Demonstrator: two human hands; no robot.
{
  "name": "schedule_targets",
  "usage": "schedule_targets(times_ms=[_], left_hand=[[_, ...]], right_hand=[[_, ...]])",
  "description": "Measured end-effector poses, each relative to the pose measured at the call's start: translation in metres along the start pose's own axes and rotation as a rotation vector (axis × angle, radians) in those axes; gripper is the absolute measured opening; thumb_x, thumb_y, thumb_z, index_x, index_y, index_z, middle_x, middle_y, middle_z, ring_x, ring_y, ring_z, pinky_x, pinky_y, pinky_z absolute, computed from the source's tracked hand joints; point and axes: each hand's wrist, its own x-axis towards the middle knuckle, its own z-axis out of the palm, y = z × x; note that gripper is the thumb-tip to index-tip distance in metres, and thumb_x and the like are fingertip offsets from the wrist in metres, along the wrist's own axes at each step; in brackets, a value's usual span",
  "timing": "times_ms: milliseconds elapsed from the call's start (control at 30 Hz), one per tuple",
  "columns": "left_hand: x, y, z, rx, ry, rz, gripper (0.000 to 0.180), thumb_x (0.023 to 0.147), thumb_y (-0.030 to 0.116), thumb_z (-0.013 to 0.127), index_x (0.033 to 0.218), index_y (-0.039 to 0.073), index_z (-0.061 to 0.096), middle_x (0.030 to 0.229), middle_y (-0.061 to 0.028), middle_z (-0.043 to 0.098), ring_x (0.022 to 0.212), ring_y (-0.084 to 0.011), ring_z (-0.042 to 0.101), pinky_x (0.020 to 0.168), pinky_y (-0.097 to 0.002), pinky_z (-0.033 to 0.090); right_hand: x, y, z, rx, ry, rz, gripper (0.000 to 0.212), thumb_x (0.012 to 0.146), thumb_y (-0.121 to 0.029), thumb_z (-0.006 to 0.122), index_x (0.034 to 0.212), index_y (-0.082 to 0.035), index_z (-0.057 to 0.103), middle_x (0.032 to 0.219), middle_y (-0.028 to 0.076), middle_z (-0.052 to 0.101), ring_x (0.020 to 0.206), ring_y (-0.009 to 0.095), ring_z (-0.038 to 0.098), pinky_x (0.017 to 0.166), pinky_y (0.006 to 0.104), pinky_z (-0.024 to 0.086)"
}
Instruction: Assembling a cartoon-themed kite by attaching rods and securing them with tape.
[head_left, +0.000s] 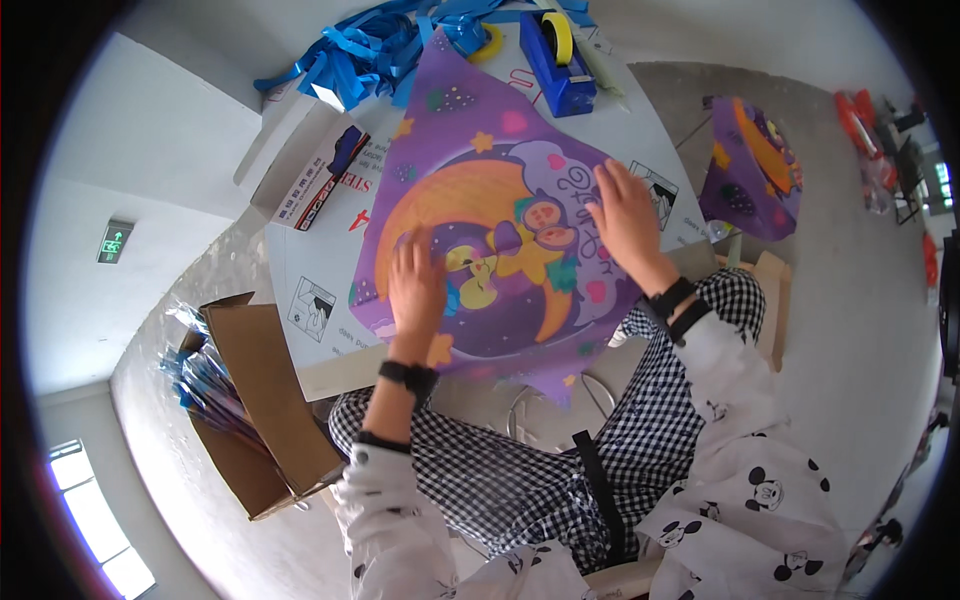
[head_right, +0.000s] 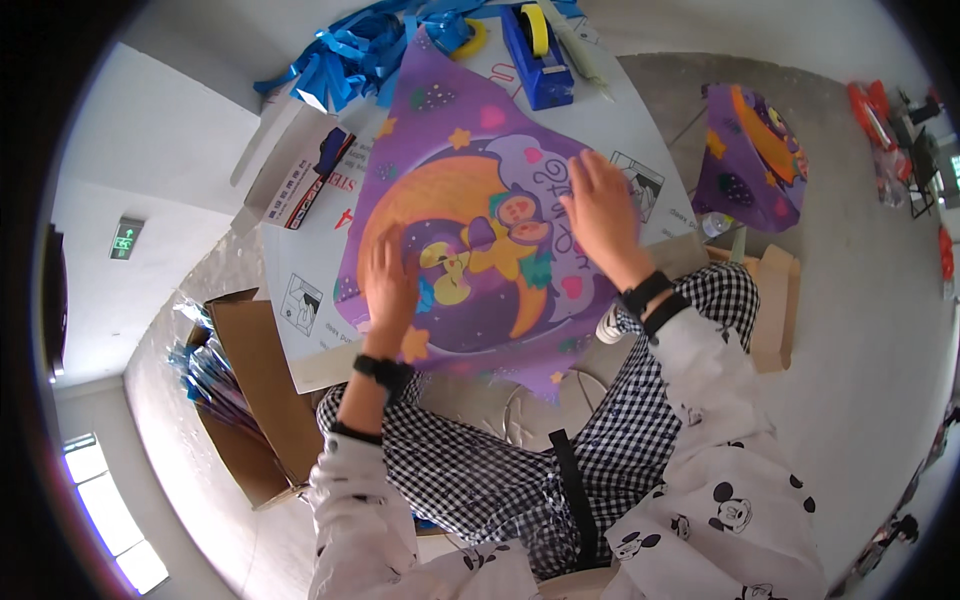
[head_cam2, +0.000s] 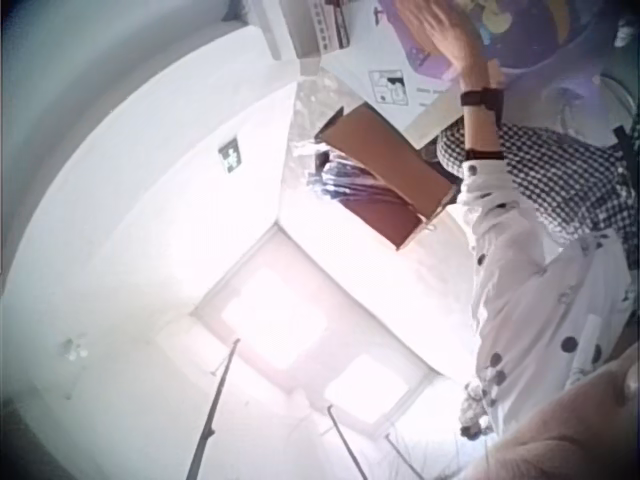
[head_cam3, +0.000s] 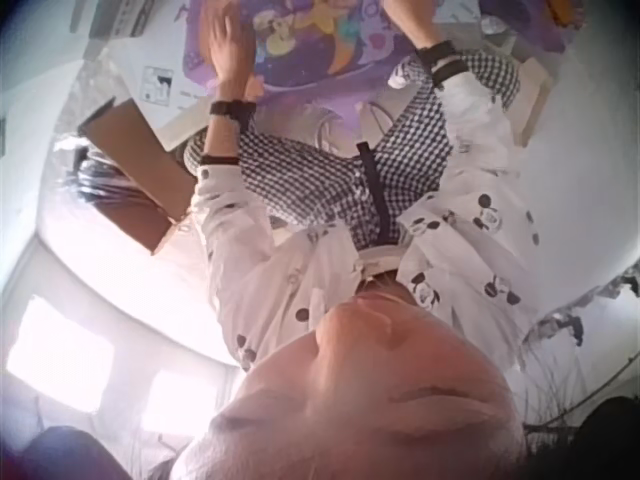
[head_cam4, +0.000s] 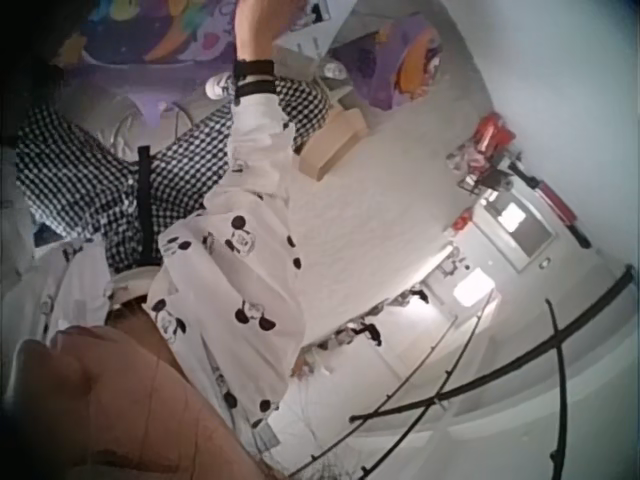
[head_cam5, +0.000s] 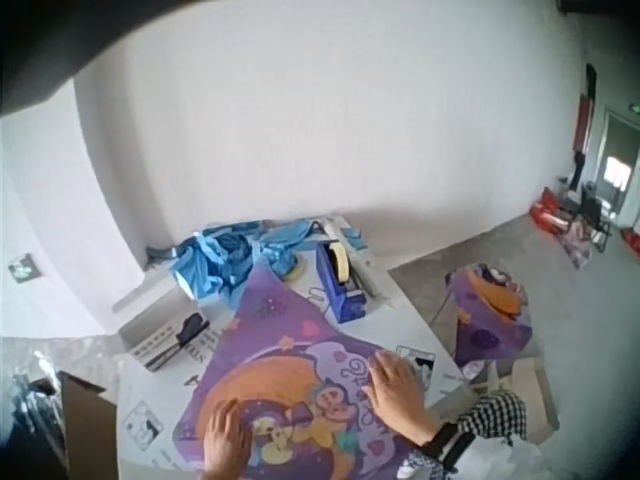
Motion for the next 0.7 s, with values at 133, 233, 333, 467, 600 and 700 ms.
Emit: schedule_targets(times_ms=[133,233,333,467,600,700], left_hand=[[-0.035,0.036,0.000,-0.135,-0.119,0.041,0.034,0.086,0.011,0.062,0.120,0.004,0.058,0.127,-0.0119,0.056,0.118,-0.0327,0.052,0.103,-0.0444,0.041],[-0.048,0.045,0.017,-0.058,0.009,0.147,0.028,0.086,0.010,0.062,0.113,0.005,0.062,0.125,-0.0103,0.058,0.116,-0.0305,0.055,0.100,-0.0428,0.043],[-0.060,0.051,0.016,-0.044,-0.015,0.129,0.029,0.087,0.009,0.061,0.115,0.005,0.062,0.125,-0.0102,0.058,0.118,-0.0298,0.054,0.100,-0.0422,0.043],[-0.059,0.047,0.012,-0.107,-0.098,0.014,0.032,0.086,0.007,0.062,0.118,0.005,0.062,0.126,-0.0100,0.057,0.120,-0.0290,0.053,0.100,-0.0422,0.043],[-0.056,0.043,0.028,-0.005,-0.040,0.112,0.037,0.089,0.009,0.057,0.125,0.004,0.058,0.130,-0.0102,0.056,0.125,-0.0273,0.050,0.105,-0.0429,0.039],[-0.058,0.049,0.036,0.082,-0.062,0.142,0.042,0.091,0.011,0.054,0.133,0.003,0.052,0.138,-0.0101,0.051,0.132,-0.0254,0.044,0.111,-0.0434,0.034]], right_hand=[[-0.023,-0.089,-0.004,0.502,-0.107,-0.179,0.041,0.083,-0.006,0.065,0.123,0.001,0.056,0.132,0.015,0.052,0.126,0.033,0.047,0.104,0.0433,0.039],[-0.049,-0.116,0.016,0.425,-0.177,-0.216,0.045,0.086,-0.013,0.065,0.127,0.000,0.054,0.138,0.013,0.049,0.132,0.031,0.043,0.109,0.0457,0.034],[-0.065,-0.110,0.020,0.376,-0.195,-0.197,0.044,0.086,-0.014,0.064,0.127,0.000,0.054,0.139,0.013,0.048,0.132,0.031,0.043,0.110,0.0465,0.033],[-0.069,-0.108,0.018,0.369,-0.208,-0.174,0.045,0.086,-0.015,0.064,0.127,0.001,0.054,0.139,0.014,0.049,0.132,0.031,0.042,0.111,0.0465,0.032],[-0.065,-0.128,0.022,0.476,-0.232,-0.112,0.042,0.087,-0.014,0.059,0.125,0.003,0.054,0.136,0.016,0.050,0.132,0.031,0.042,0.111,0.0428,0.033],[-0.066,-0.131,0.033,0.325,-0.154,-0.202,0.043,0.092,-0.017,0.050,0.129,0.006,0.051,0.140,0.017,0.047,0.133,0.030,0.042,0.110,0.0433,0.032]])
